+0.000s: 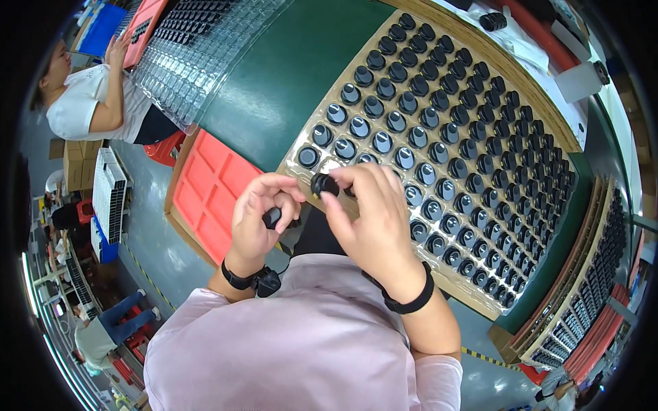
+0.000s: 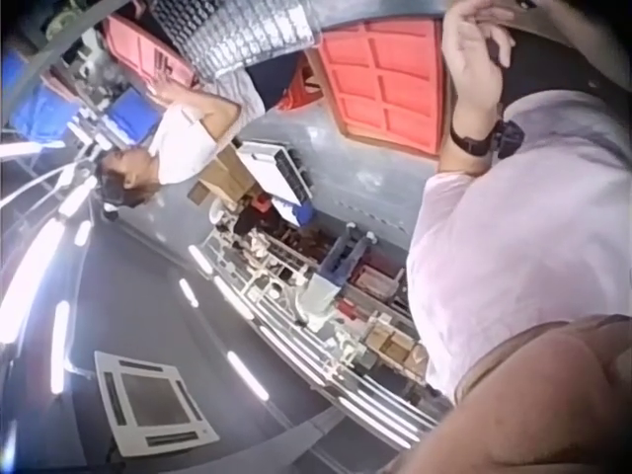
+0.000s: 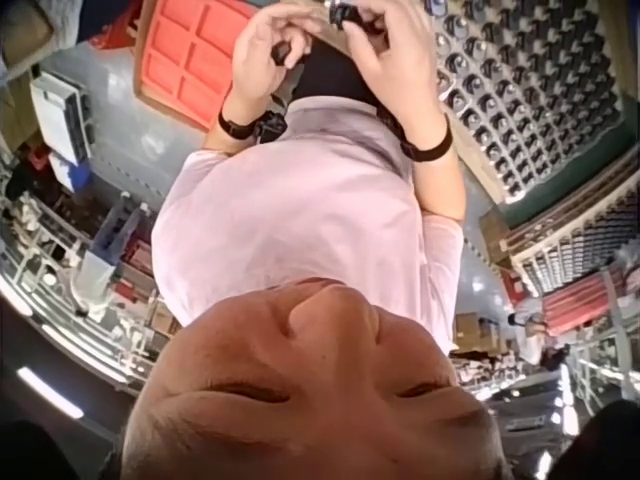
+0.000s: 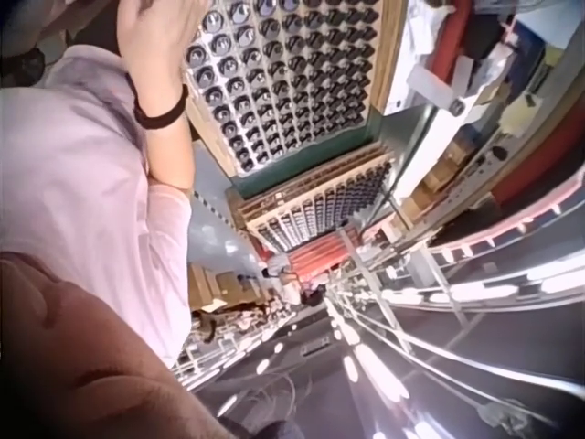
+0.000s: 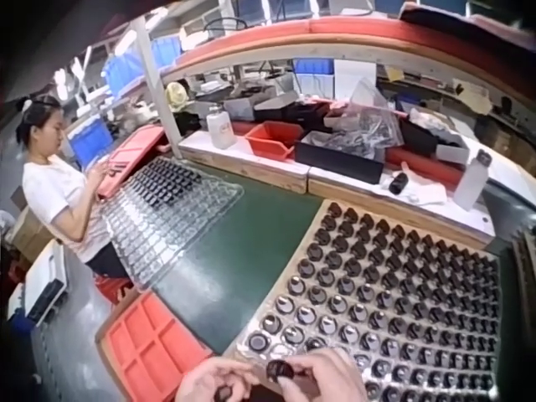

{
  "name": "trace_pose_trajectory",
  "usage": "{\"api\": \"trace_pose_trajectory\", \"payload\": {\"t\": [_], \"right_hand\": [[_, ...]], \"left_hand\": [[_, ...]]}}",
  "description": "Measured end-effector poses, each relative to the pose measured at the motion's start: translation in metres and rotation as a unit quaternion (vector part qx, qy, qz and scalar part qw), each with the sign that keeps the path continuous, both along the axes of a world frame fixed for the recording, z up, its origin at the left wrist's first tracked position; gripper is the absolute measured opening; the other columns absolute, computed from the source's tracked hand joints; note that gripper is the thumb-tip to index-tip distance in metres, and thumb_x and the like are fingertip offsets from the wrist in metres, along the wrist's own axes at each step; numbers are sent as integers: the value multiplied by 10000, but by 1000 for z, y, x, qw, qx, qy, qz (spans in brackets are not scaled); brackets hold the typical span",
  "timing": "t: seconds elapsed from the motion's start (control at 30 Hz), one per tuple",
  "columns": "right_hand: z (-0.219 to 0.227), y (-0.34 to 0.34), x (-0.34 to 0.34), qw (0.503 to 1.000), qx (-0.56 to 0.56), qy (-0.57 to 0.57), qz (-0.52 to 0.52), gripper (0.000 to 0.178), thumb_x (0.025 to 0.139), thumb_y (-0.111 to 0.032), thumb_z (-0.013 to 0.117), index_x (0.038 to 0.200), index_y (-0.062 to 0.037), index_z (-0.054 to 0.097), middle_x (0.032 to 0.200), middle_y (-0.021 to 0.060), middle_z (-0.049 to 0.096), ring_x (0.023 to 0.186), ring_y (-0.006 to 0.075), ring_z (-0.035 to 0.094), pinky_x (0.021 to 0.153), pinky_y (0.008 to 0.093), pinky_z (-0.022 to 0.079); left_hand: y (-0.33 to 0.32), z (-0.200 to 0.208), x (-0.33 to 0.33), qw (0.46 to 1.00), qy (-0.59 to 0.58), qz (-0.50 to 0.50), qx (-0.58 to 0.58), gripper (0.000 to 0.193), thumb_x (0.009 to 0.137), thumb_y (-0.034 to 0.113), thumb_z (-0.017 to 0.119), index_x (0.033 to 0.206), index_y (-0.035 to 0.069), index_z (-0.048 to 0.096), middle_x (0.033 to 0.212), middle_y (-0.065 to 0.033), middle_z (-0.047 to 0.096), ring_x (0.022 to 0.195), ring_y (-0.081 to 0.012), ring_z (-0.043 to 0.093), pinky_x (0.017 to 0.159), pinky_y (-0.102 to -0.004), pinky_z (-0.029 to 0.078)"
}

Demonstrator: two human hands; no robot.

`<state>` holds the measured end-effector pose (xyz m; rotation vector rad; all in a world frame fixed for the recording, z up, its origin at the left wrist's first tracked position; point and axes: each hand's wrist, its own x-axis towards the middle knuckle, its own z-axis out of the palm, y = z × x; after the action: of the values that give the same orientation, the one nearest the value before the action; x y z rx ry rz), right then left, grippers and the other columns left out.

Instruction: The person picks up a knob and a plastic component from a tray, presses them together by hand, and returns the assembled unit to the tray. This process is repeated multiple times, occasionally reaching for a coiled cable from a shelf to join with the components.

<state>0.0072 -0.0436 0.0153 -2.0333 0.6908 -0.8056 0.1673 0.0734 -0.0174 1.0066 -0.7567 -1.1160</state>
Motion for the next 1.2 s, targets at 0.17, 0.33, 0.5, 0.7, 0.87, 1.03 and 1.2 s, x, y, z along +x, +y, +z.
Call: {"api": "trace_pose_trajectory", "payload": {"t": [0.17,0.33,0.5,0.7,0.87,1.03,1.2], "right_hand": [[-9,-1,17,981,-123,134,-63,263,721,-62,708,965,-58,610,857,71,578,798,254,541,741,355,415],[-9,3,27,954,-201,209,-76,257,718,-98,715,957,-75,626,863,60,581,842,253,540,752,367,399],[5,8,33,969,-206,132,-40,230,697,-88,719,914,-86,642,888,44,592,875,247,543,763,374,395],[15,22,40,982,-89,32,165,230,663,-80,734,874,-94,644,887,26,599,886,241,545,780,372,394],[9,21,44,974,-53,31,218,239,652,-90,742,868,-93,641,860,22,595,875,239,541,781,365,393],[9,8,48,985,-39,52,157,217,674,-101,731,874,-90,646,849,39,587,857,246,535,765,365,392],[-7,-1,60,979,-170,108,-32,217,694,-98,717,899,-82,648,851,54,583,844,251,537,750,370,393]], "left_hand": [[3,-4,9,1000,20,20,1,612,1006,501,218,1175,-29,474,1001,-186,599,546,-98,486,620,-255,454],[-1,-3,7,997,76,13,-8,660,985,558,186,1208,-15,425,994,-195,591,508,-108,467,614,-268,455],[0,1,13,997,72,-18,35,727,946,632,162,1268,10,358,1073,-189,571,582,-133,513,683,-303,464],[-1,6,3,997,16,-21,70,852,882,722,151,1328,12,302,1176,-179,536,940,-202,594,881,-338,451],[4,9,8,995,-3,-63,83,909,851,756,161,1337,1,302,1199,-171,522,1115,-217,520,964,-342,399],[10,3,16,993,23,-55,102,842,883,720,183,1263,-8,363,1100,-170,559,771,-153,564,744,-289,463],[13,-5,20,996,6,-14,87,695,954,618,239,1135,-25,430,1001,-168,573,518,-117,470,544,-224,415]]}}
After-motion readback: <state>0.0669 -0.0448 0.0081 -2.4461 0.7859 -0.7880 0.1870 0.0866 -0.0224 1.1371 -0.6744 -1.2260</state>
